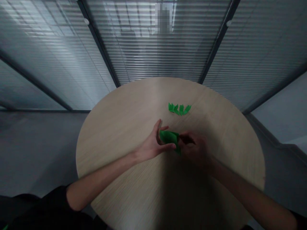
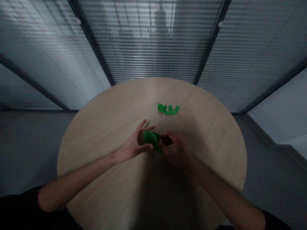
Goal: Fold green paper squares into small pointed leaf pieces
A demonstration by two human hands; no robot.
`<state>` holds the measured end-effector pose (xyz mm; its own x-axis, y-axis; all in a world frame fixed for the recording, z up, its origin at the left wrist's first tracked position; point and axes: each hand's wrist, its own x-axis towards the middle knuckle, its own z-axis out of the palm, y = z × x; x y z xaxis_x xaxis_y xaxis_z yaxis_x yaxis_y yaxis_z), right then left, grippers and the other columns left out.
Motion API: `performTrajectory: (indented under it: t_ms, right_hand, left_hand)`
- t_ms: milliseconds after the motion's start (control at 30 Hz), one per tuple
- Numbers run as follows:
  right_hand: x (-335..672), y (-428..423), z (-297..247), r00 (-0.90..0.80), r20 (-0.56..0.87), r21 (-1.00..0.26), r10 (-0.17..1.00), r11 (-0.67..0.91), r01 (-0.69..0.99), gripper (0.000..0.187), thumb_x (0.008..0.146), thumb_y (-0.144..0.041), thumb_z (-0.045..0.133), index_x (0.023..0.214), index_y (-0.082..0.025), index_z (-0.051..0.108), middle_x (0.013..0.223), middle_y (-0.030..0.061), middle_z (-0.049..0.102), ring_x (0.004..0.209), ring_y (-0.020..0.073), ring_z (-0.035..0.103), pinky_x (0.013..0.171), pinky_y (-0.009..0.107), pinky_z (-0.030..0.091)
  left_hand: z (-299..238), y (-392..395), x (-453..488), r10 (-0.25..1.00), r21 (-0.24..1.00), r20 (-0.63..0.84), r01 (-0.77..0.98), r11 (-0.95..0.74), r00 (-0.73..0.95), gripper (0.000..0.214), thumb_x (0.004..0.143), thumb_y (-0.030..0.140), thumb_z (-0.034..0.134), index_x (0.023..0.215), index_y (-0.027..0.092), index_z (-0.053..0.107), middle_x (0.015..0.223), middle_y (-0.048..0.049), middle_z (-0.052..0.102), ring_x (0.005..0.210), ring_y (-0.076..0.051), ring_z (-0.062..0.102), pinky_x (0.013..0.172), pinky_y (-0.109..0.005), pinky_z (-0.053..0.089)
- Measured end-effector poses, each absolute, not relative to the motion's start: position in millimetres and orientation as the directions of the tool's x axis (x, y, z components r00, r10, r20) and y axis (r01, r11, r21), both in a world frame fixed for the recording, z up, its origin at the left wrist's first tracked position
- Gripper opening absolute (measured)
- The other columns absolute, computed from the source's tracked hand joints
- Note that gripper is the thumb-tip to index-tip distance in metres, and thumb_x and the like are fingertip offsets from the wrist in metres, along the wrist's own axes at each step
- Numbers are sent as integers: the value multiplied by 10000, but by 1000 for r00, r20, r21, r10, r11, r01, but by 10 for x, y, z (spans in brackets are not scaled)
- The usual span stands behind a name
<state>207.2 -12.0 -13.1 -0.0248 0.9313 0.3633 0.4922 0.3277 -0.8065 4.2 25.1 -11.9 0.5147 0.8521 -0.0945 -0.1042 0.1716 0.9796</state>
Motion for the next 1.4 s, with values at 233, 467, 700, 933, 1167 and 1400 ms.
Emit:
performTrajectory:
  t_ms: [233,467,700,933,1167,1400]
  right_hand:
    - [1998,-193,-97,-257,425,-755,868,497,428,100,897,-325,688,895,-226,702,823,48,804,652,190,761,633,292,597]
    - [1980,-147,-155,-70,238,-954,969,247,171,155,881,-359,692,865,-223,619,698,0,722,584,169,726,564,277,615]
    - [2075,-40,-96,85,72,-997,994,70,28,226,800,-372,725,843,-215,568,699,-23,644,559,155,701,516,257,588]
    - [2114,2,-60,18,7,-997,1000,5,79,337,789,-437,779,975,-189,648,724,-14,661,510,141,651,461,256,542]
    - [2146,19,-47,4,-37,-999,999,-37,-9,286,792,-433,758,916,-192,669,709,-16,640,520,137,620,481,275,535]
    - [2194,17,-55,-8,-58,-993,998,-59,-101,302,807,-381,739,1064,-228,698,866,19,707,618,159,646,534,297,565]
  left_hand:
    - [-165,180,108,862,989,-30,-112,100,507,1324,690,316,946,1652,328,36,1663,-234,275,1404,-402,505,1109,-631,478]
    - [-111,301,10,884,995,44,-103,5,466,1059,825,257,788,1638,278,110,1597,-218,403,1249,-305,636,1015,-488,559]
    - [-55,398,-32,902,993,-18,111,-33,431,292,908,401,682,974,118,661,766,-33,684,659,-153,657,614,-255,547]
    - [-17,389,-17,865,999,-32,19,26,501,356,883,458,735,957,119,656,690,-3,664,542,-109,628,515,-202,524]
    - [0,471,-82,852,992,-71,-53,115,519,392,864,477,775,1002,122,682,765,-36,733,588,-132,699,588,-239,598]
    - [-20,461,-96,831,980,-73,-116,163,551,358,887,376,740,1138,129,674,794,-37,736,598,-134,703,581,-242,600]
